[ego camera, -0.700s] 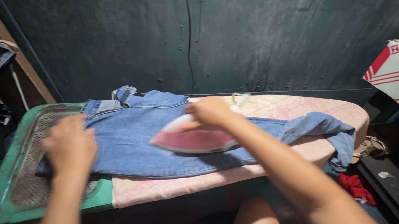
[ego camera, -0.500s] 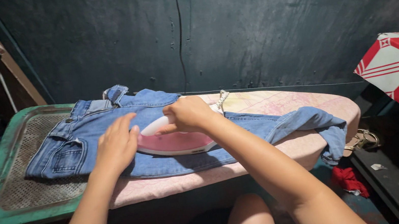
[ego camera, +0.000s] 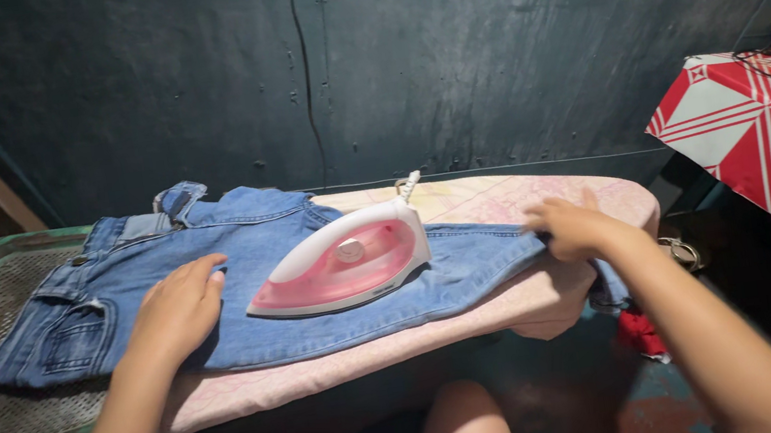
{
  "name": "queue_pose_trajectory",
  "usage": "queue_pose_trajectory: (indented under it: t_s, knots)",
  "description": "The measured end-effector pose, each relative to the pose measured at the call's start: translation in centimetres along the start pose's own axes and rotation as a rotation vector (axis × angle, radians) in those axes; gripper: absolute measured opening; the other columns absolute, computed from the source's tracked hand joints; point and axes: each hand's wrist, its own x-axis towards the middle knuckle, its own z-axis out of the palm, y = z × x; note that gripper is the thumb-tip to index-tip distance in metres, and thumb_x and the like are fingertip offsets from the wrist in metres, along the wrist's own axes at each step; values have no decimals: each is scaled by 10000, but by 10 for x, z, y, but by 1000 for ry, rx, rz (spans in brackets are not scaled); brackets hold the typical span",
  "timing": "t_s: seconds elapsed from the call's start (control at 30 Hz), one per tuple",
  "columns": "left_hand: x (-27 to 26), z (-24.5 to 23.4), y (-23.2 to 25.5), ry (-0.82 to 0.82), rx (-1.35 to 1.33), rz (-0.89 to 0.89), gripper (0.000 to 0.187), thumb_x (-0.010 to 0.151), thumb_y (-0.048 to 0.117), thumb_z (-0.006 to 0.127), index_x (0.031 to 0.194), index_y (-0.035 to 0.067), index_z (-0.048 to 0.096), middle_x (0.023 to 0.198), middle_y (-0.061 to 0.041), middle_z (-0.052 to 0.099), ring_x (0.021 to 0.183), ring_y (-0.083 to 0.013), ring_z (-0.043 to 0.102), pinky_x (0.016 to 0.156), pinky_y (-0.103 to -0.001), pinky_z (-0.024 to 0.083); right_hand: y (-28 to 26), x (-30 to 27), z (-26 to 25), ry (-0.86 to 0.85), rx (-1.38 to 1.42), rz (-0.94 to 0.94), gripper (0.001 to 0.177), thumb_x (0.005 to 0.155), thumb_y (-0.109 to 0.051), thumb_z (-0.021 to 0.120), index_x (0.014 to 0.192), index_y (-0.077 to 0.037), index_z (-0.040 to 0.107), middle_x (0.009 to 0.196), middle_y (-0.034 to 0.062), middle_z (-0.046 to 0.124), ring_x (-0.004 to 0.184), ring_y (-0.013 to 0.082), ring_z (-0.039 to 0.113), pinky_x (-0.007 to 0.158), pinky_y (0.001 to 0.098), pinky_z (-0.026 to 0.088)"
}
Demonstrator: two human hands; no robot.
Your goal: The person irons a pair of light blue denim jeans on an ironing board. They repeatedly smooth the fabric with one hand while moving a pink and white iron over the legs and waistband, flipping and repositioning the jeans to cover different areas.
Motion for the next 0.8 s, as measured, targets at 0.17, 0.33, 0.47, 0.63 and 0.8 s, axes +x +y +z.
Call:
queue_pose_trajectory:
  t_s: [0.17,0.33,0.47,0.63,0.8]
  knots:
    - [0,4,-2,34,62,-4,408,966,260,496,1315,100,634,1328,-162,664,1247,-346,608,1049,-484,461,66,-37,23,316,-150,-80,444,687,-308,859,1093,-246,690,1230,-73,668,1382,147,524,1222,694,205]
    - [2,-9,0,-3,36,-57,396,972,258,505,1314,117,646,1322,-151,672,1208,-361,634,1018,-485,494,79,-98,30,158,-250,89,543,731,-337,837,1244,-376,660,1181,-140,650,1269,111,566,1236,582,291]
    - [20,-20,14,-121,173,-155,394,1000,299,492,1345,200,652,1310,-105,699,1207,-342,654,1019,-486,511,98,-109,28,-80,-205,309,431,784,-376,855,1181,-426,694,1318,-103,573,1361,135,472,1185,605,293]
    - [66,10,18,50,206,147,427,982,355,501,1357,201,635,1396,-70,654,1269,-317,609,1054,-484,490,116,-79,54,269,45,150,506,612,-279,882,1093,-294,726,1143,-26,675,1141,255,639,996,470,472]
    - [104,38,-1,-44,405,169,461,958,426,525,1389,284,605,1527,-56,515,1369,-305,495,1104,-514,383,141,-74,23,934,-115,207,300,776,-202,816,1011,-155,634,965,46,652,950,287,676,865,405,468]
